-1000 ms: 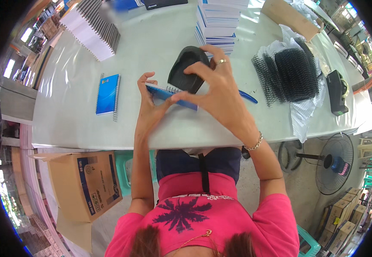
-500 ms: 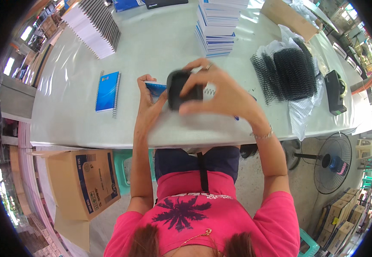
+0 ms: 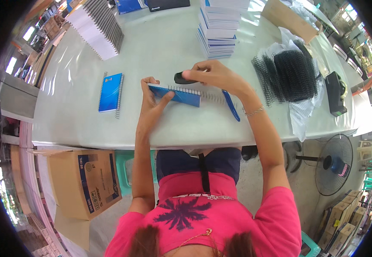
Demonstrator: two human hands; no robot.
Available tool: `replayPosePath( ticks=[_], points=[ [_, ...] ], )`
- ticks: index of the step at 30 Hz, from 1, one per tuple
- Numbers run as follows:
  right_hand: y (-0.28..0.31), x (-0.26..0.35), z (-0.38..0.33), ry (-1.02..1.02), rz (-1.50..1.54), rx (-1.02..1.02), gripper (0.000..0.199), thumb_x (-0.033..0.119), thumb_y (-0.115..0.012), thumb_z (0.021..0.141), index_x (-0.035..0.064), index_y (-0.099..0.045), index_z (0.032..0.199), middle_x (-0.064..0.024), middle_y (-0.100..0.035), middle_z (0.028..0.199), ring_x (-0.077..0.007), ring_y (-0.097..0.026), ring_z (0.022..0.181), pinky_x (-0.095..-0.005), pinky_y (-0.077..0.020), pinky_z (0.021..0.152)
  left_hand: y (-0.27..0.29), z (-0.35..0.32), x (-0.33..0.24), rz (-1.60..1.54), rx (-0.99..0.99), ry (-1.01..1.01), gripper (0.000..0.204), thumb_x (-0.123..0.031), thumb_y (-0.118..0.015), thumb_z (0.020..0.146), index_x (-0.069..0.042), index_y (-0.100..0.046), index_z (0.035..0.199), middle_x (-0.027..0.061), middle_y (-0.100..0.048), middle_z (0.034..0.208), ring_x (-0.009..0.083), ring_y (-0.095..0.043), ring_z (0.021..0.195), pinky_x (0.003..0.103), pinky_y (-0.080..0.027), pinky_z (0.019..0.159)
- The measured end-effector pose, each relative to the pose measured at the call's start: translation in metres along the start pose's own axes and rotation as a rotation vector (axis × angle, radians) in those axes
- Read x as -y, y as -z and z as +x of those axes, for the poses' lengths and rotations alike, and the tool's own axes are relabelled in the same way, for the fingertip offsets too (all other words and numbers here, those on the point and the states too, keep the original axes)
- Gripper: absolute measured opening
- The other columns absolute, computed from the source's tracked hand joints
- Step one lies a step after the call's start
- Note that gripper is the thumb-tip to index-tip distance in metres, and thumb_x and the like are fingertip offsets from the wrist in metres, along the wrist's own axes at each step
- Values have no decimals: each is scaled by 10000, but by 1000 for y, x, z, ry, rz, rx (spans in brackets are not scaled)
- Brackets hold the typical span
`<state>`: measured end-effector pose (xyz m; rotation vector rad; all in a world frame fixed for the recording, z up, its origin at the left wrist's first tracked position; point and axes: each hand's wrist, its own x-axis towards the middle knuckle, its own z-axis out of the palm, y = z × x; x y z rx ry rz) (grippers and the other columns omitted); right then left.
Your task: The person binds small notebooks by inserting a plastic spiral through pre-punched holes by hand, uses shears to trim the excess spiral, and organizes the bound notebooks into a stack.
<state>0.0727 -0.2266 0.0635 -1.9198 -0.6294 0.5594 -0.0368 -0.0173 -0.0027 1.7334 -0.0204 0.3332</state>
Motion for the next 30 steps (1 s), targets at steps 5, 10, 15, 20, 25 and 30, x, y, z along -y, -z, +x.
replayPosePath(
  ticks=[5,10,15,20,25,30],
  points=[
    [-16,8,0,-95,-409,-53,498,467,-780,778,8,-727,964,-167,-672,1051,-282,-620,969,-356,-492,837,4,-3,-2,5,37,37,616,-190,-770,846,-87,-316,1250,49,-350,1095,153,-393,1037,285,-328,969],
    [-4,-25,-12,146,-439,77,493,310,-762,823,73,-633,1235,-170,-471,1392,-308,-538,1178,-360,-450,989,3,-1,-3,-70,81,-1,620,-181,-758,850,-109,-317,1280,54,-356,1116,158,-389,1070,303,-320,1003],
    [0,-37,-10,249,-455,127,522,280,-740,842,79,-598,1302,-154,-441,1422,-266,-540,1143,-340,-453,982,2,0,1,-84,78,-12,623,-168,-737,869,-129,-311,1322,56,-363,1150,164,-391,1089,319,-317,1022],
    [11,-10,-8,50,168,176,527,384,-700,894,7,-624,1255,-76,-612,1109,-154,-585,945,-267,-475,871,1,-2,-3,-171,105,46,581,-198,-690,899,-117,-299,1321,100,-376,1213,206,-358,1194,348,-236,1088],
    [12,1,-10,20,115,225,612,485,-629,929,-55,-621,1216,-52,-615,1026,-105,-560,890,-237,-476,819,2,-2,-4,-161,116,74,522,-197,-670,918,-126,-307,1285,73,-370,1174,181,-374,1137,324,-274,1047],
    [23,-15,-12,93,428,361,570,432,-619,952,-74,-615,1214,-76,-631,1047,-101,-570,869,-242,-491,797,-2,-3,-4,-323,145,73,460,-198,-662,941,-133,-309,1227,41,-361,1122,145,-381,1060,280,-315,995]
  ],
)
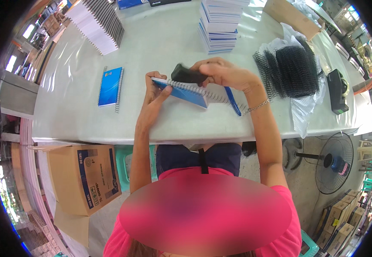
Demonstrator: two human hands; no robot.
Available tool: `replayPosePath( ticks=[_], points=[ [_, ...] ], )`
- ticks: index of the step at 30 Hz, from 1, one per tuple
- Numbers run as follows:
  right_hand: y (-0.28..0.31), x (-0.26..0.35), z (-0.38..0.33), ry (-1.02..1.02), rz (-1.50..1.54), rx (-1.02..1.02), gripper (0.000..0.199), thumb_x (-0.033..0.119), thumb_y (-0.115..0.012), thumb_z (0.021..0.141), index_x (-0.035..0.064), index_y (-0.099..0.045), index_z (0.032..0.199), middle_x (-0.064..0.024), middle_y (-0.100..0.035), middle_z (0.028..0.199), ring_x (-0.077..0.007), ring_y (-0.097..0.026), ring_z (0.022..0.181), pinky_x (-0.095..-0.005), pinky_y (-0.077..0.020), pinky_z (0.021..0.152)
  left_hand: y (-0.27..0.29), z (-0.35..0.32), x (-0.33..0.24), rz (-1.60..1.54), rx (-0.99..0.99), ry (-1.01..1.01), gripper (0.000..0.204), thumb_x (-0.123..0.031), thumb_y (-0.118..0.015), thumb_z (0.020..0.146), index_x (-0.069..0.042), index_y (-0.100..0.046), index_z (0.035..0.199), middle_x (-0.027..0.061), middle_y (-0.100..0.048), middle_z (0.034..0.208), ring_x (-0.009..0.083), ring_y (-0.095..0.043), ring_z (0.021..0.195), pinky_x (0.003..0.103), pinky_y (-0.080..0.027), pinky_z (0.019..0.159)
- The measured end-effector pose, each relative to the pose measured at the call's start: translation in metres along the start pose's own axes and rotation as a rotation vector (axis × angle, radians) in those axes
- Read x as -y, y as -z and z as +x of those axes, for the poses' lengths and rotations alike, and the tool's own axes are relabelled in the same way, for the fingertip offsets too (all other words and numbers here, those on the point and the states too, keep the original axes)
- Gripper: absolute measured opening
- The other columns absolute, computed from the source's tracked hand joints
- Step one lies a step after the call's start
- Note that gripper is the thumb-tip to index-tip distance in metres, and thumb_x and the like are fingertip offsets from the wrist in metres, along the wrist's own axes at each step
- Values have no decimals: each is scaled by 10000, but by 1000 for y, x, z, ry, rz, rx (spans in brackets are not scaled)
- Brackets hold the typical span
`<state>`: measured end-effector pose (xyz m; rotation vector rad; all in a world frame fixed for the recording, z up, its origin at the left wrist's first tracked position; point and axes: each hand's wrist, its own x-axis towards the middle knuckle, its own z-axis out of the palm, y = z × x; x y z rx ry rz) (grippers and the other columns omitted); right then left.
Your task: The person binds small notebooks by inserting a plastic spiral through pre-punched holes by hand, uses shears to trim the excess spiral, and organizes the bound notebooks into a stack.
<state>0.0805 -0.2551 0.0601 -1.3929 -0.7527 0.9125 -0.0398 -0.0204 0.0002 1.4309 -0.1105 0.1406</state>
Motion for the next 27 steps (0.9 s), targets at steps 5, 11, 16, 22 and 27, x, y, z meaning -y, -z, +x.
replayPosePath(
  ticks=[5,11,16,22,27],
  points=[
    [-2,5,-1,-147,-430,-115,499,364,-566,977,-54,-609,1246,-52,-650,1052,-107,-590,886,-232,-480,812,2,0,2,159,-27,4,474,-194,-677,935,-118,-304,1218,43,-360,1097,137,-372,1067,272,-310,984],
    [0,4,-15,15,50,-150,474,348,-575,964,-24,-605,1256,-90,-638,1146,-133,-591,976,-264,-489,853,-2,0,-1,158,-45,12,477,-192,-686,930,-116,-309,1213,42,-356,1083,138,-375,1047,271,-310,979],
    [-16,4,-16,-18,-118,-285,516,359,-610,931,-56,-615,1237,-81,-650,1125,-143,-602,1014,-273,-484,910,2,0,2,183,-37,3,473,-201,-684,931,-120,-314,1215,45,-364,1090,142,-385,1052,271,-311,982],
    [-4,16,-10,-66,-244,-164,509,408,-660,901,-32,-657,1157,-71,-643,1131,-148,-574,1075,-291,-460,945,-1,0,0,184,-46,-2,476,-215,-691,926,-127,-319,1210,42,-366,1088,140,-386,1051,283,-324,980],
    [-15,13,-9,22,-42,-126,523,425,-680,876,-45,-676,1107,-82,-650,1106,-146,-565,1062,-264,-428,955,2,-1,1,160,-40,9,491,-223,-693,924,-123,-315,1222,46,-363,1099,150,-385,1064,293,-317,1001]
  ],
)
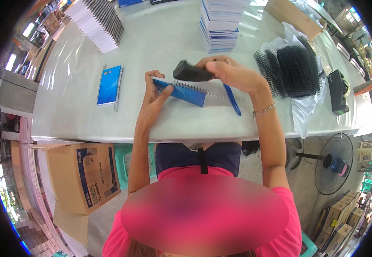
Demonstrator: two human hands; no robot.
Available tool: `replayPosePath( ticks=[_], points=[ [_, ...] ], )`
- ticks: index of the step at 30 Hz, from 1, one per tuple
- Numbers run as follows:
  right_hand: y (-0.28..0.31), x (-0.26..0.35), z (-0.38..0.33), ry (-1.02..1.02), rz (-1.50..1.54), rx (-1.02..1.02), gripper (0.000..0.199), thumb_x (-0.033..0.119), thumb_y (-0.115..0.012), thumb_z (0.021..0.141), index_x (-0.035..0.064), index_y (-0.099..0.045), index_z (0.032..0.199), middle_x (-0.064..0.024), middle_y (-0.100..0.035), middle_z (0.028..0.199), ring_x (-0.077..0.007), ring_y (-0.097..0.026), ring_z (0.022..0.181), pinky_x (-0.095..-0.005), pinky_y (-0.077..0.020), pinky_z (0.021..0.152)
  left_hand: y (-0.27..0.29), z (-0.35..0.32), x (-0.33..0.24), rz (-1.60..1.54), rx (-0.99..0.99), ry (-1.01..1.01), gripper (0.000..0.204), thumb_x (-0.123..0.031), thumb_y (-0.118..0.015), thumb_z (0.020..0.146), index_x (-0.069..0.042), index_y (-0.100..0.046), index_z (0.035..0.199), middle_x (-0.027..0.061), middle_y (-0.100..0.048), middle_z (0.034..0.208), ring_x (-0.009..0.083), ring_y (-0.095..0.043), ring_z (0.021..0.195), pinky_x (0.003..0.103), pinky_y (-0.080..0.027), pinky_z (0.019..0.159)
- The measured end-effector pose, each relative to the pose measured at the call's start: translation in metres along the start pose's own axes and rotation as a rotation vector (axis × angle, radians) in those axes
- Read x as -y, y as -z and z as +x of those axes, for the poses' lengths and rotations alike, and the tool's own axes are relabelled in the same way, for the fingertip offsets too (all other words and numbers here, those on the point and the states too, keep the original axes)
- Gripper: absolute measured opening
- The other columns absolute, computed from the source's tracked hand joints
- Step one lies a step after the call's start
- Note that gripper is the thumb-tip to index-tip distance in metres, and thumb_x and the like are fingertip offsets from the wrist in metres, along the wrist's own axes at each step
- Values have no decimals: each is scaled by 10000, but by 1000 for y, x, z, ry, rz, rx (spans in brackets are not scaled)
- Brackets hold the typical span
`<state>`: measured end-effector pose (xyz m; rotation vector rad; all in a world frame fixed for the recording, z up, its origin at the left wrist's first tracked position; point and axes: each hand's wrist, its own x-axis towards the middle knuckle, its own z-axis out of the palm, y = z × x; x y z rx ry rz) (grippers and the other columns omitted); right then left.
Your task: The person binds small notebooks by inserting a plastic spiral through pre-punched holes by hand, uses shears to trim the excess spiral, and organizes the bound notebooks into a stack.
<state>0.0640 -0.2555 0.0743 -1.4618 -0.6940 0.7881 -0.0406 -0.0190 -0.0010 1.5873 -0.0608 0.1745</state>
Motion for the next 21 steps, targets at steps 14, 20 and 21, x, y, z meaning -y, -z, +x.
replayPosePath(
  ticks=[14,20,21],
  points=[
    [2,1,2,-42,-124,-30,607,500,-677,855,-51,-679,1110,-74,-655,1114,-146,-569,1066,-281,-423,974,-2,0,-3,-6,18,-5,507,-236,-702,915,-118,-318,1224,42,-359,1084,144,-372,1076,280,-301,1000],
    [1,-8,1,100,-166,-74,497,436,-621,921,-23,-700,1095,-55,-668,1024,-132,-562,990,-265,-418,896,-2,0,-1,-37,5,-12,515,-255,-709,912,-115,-319,1217,39,-352,1071,147,-372,1073,279,-299,997],
    [0,-6,-2,42,-77,-121,490,434,-621,921,-19,-703,1086,-54,-666,1010,-131,-561,980,-265,-418,899,-2,0,-1,-24,0,-8,516,-254,-709,912,-114,-318,1217,40,-352,1070,148,-373,1072,279,-299,995]
  ],
)
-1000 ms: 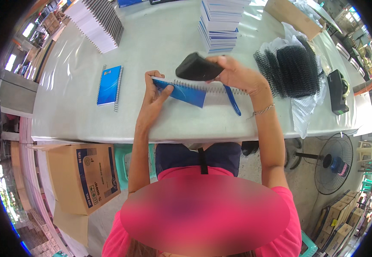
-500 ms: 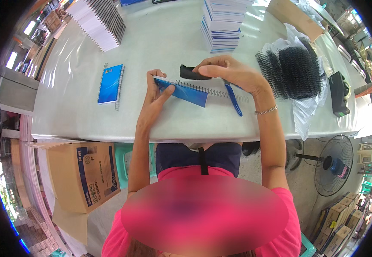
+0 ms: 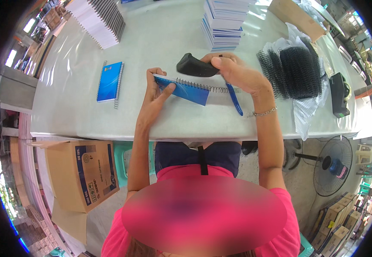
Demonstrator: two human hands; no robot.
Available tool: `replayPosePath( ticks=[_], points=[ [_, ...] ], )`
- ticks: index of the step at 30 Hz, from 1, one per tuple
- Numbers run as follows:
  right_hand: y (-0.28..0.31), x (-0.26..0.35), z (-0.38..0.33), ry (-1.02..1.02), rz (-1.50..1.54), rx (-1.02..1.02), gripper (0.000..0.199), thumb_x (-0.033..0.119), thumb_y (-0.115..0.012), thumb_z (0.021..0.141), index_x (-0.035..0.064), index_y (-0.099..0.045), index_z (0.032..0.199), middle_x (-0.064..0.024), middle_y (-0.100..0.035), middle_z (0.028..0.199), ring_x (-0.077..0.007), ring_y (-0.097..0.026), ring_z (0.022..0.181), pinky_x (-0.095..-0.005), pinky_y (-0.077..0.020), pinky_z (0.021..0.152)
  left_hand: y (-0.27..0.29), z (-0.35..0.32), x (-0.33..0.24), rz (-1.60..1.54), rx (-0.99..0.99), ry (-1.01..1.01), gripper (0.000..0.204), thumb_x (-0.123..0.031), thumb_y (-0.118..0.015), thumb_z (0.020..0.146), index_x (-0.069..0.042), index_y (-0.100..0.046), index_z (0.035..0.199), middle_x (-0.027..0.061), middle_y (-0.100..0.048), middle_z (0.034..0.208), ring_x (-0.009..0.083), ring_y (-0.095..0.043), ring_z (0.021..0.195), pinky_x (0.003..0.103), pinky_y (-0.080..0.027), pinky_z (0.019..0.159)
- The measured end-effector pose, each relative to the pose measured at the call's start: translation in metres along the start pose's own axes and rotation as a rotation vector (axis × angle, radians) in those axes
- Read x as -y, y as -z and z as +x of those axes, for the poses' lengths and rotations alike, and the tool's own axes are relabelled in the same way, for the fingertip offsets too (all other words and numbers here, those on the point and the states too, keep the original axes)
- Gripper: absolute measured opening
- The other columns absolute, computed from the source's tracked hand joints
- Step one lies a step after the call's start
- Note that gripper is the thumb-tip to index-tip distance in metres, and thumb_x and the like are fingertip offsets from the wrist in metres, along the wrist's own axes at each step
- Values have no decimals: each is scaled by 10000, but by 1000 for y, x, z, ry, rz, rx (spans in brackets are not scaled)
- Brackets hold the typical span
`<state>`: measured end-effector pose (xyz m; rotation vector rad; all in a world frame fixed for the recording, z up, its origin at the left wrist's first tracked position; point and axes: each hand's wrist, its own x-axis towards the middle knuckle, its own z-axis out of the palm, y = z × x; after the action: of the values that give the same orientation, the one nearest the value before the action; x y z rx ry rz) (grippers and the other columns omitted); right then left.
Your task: The person binds small notebooks by inserting a plastic spiral through pre-punched holes by hand, uses shears to trim the excess spiral, and organizes the bound notebooks into a stack.
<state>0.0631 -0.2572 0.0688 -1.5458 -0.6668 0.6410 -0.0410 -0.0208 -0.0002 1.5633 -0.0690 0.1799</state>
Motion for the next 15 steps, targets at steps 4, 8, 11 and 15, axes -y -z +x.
replayPosePath(
  ticks=[4,8,11,15],
  points=[
    [-1,11,3,-49,-212,16,516,444,-650,899,-31,-696,1093,-65,-665,1038,-141,-566,1016,-274,-414,939,2,1,0,30,5,-1,515,-243,-709,912,-115,-315,1217,41,-351,1077,148,-374,1074,283,-298,1000],
    [-1,7,0,0,-128,129,604,474,-698,867,-70,-663,1127,-82,-651,1102,-154,-569,1065,-279,-419,982,0,1,2,-5,4,-10,522,-252,-712,909,-117,-310,1214,41,-336,1077,152,-363,1087,293,-292,1013],
    [-2,8,-4,58,8,109,557,447,-651,897,-57,-670,1135,-79,-666,1075,-144,-570,1048,-270,-424,944,0,1,0,-2,9,-3,527,-254,-713,907,-118,-307,1215,44,-325,1084,156,-356,1097,299,-287,1017],
    [2,12,-3,-1,-53,78,536,426,-627,913,-50,-666,1157,-77,-672,1050,-142,-571,1028,-272,-435,911,1,-1,-1,17,14,-3,532,-254,-712,907,-116,-305,1220,50,-318,1092,155,-351,1102,302,-284,1016]
  ],
)
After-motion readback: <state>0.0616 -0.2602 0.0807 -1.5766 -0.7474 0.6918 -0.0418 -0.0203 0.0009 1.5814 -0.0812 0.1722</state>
